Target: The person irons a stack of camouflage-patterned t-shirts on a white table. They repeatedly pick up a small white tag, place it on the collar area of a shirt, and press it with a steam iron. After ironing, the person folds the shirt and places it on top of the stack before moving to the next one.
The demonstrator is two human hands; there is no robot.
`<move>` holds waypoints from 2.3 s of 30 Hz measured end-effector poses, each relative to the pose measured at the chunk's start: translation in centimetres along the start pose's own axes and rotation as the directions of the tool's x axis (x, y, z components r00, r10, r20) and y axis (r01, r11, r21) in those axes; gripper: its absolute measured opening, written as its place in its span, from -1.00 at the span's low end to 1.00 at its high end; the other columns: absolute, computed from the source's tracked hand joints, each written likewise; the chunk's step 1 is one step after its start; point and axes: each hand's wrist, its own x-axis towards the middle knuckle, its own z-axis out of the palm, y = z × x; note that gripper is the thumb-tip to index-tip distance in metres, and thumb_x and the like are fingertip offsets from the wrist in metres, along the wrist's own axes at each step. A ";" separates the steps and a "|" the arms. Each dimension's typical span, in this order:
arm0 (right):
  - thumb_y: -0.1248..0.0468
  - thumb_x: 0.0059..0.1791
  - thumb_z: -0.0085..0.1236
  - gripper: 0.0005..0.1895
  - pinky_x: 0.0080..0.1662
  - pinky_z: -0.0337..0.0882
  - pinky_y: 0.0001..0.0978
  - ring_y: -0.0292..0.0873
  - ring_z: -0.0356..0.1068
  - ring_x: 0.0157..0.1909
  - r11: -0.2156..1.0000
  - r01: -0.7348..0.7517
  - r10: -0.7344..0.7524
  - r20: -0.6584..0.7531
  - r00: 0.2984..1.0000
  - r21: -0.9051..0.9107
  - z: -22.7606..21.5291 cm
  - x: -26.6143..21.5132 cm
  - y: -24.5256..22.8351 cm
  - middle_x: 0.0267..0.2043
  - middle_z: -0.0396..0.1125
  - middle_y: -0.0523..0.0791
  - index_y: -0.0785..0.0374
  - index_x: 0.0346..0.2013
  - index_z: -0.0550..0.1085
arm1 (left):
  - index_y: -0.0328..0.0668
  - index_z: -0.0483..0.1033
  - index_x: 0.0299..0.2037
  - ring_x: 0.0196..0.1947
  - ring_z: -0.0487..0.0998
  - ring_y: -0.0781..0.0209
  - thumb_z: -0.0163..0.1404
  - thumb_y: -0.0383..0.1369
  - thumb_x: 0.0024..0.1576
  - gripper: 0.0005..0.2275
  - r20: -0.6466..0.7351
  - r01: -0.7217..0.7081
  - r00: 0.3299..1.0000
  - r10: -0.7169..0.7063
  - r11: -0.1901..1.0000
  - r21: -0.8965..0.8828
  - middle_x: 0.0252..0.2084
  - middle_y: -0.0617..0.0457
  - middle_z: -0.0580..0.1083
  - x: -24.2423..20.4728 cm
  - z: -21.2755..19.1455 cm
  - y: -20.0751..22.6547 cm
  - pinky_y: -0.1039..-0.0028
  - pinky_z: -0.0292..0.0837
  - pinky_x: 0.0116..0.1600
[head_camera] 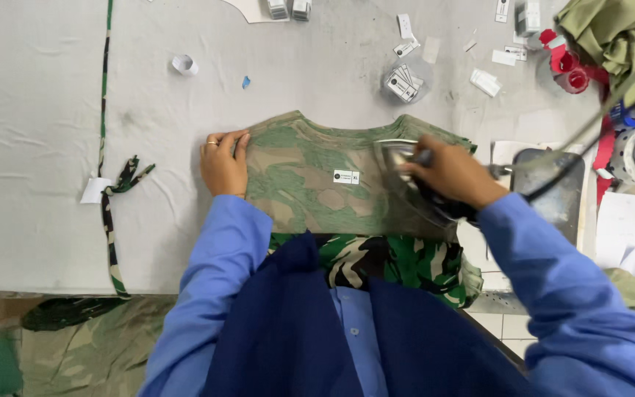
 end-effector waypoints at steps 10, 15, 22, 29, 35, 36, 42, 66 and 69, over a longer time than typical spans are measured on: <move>-0.42 0.06 0.21 -0.29 -0.21 0.41 0.00 0.17 0.43 -0.15 0.860 -0.483 0.505 -0.419 0.754 0.167 3.9 -5.9 29.1 -0.27 0.42 0.06 0.12 0.09 0.44 | 0.03 0.56 -0.44 -0.44 0.54 -0.05 -0.06 -0.06 0.14 -0.73 0.825 0.143 0.427 0.372 0.873 -0.467 -0.60 0.02 0.49 -10.5 -12.9 12.1 0.27 0.42 -0.26; -0.01 0.06 0.39 -0.20 0.03 0.23 0.15 0.28 0.07 0.20 0.902 -0.431 0.338 -0.670 0.661 0.029 2.7 -7.3 16.9 0.17 0.14 0.27 0.52 0.21 0.14 | 0.14 0.51 -0.15 -0.11 0.54 0.14 -0.18 0.27 -0.03 -0.49 0.989 -0.072 0.050 -0.138 0.987 0.141 -0.12 0.07 0.53 -12.0 -15.6 9.7 0.34 0.38 -0.09; 0.09 -0.15 0.24 -0.69 -0.11 0.40 -0.11 0.09 0.37 -0.13 0.943 0.333 -0.324 -0.224 0.919 0.004 15.2 -8.2 -3.3 -0.30 0.35 -0.06 0.20 -0.27 0.42 | 0.17 0.43 -0.17 -0.27 0.53 0.05 -0.05 -0.06 0.14 -0.81 0.850 -0.227 0.486 0.200 0.969 -0.098 -0.42 0.16 0.45 -12.8 -14.1 11.4 0.31 0.41 -0.20; 0.06 0.11 -0.25 -0.65 -0.08 0.31 0.16 0.35 0.29 0.01 0.943 0.129 -0.163 0.087 0.983 0.307 13.7 -6.9 -2.0 -0.17 0.37 0.18 0.27 -0.15 0.38 | -0.03 0.36 0.06 -0.11 0.47 0.00 0.07 -0.05 0.05 -0.57 0.722 -0.509 0.483 0.495 0.830 -0.229 -0.10 0.00 0.40 -14.4 -9.9 13.8 0.31 0.48 -0.19; -0.01 -0.16 0.15 -0.69 -0.33 0.44 -0.24 -0.12 0.45 -0.39 0.851 0.391 -0.470 -0.175 0.865 -0.350 16.6 -8.5 -2.0 -0.51 0.37 -0.22 -0.02 -0.27 0.29 | -0.04 0.44 -0.21 -0.30 0.47 0.09 0.06 -0.34 0.03 -0.85 0.627 -0.608 0.614 0.479 0.794 -0.011 -0.37 0.11 0.39 -14.2 -6.4 11.0 0.35 0.49 -0.48; -0.01 -0.16 0.15 -0.69 -0.33 0.44 -0.24 -0.12 0.45 -0.39 0.850 0.394 -0.473 -0.176 0.863 -0.350 15.4 -7.8 -1.0 -0.51 0.37 -0.22 -0.02 -0.27 0.29 | -0.04 0.44 -0.21 -0.30 0.47 0.09 0.06 -0.34 0.03 -0.85 0.626 -0.607 0.616 0.477 0.794 -0.008 -0.37 0.11 0.39 -12.8 -6.4 10.3 0.35 0.49 -0.48; 0.09 -0.23 0.23 -0.68 -0.37 0.41 -0.26 -0.11 0.41 -0.35 0.881 -0.020 -0.222 -0.450 0.865 -0.472 9.3 -0.5 6.7 -0.30 0.21 -0.26 0.00 -0.28 0.34 | -0.03 0.51 -0.29 -0.34 0.54 0.07 0.00 -0.42 0.10 -0.95 0.513 -0.381 0.831 0.212 0.890 0.249 -0.42 0.08 0.46 -3.0 -4.9 6.1 0.28 0.52 -0.39; 0.05 -0.03 0.21 -0.42 -0.04 0.33 -0.06 0.09 0.31 0.04 0.936 -0.266 0.052 -0.659 0.750 -0.229 8.9 -0.4 1.2 0.00 0.30 0.02 0.23 0.19 0.31 | 0.06 0.22 0.27 0.11 0.30 0.03 0.11 -0.10 0.17 -0.50 0.233 -0.307 0.944 0.233 0.878 0.367 0.19 0.01 0.20 -0.8 -2.5 8.7 0.19 0.36 0.01; -0.08 -0.04 0.07 -0.34 0.06 0.29 0.06 0.21 0.26 0.14 0.970 0.199 -0.235 -0.337 0.912 -0.138 11.7 -4.5 -2.9 0.17 0.23 0.04 0.03 0.31 0.23 | 0.14 0.38 0.12 0.18 0.27 -0.13 0.00 -0.10 0.14 -0.65 0.402 -0.653 0.699 0.592 0.757 0.019 0.10 -0.05 0.28 -4.6 -4.8 11.3 0.04 0.33 0.04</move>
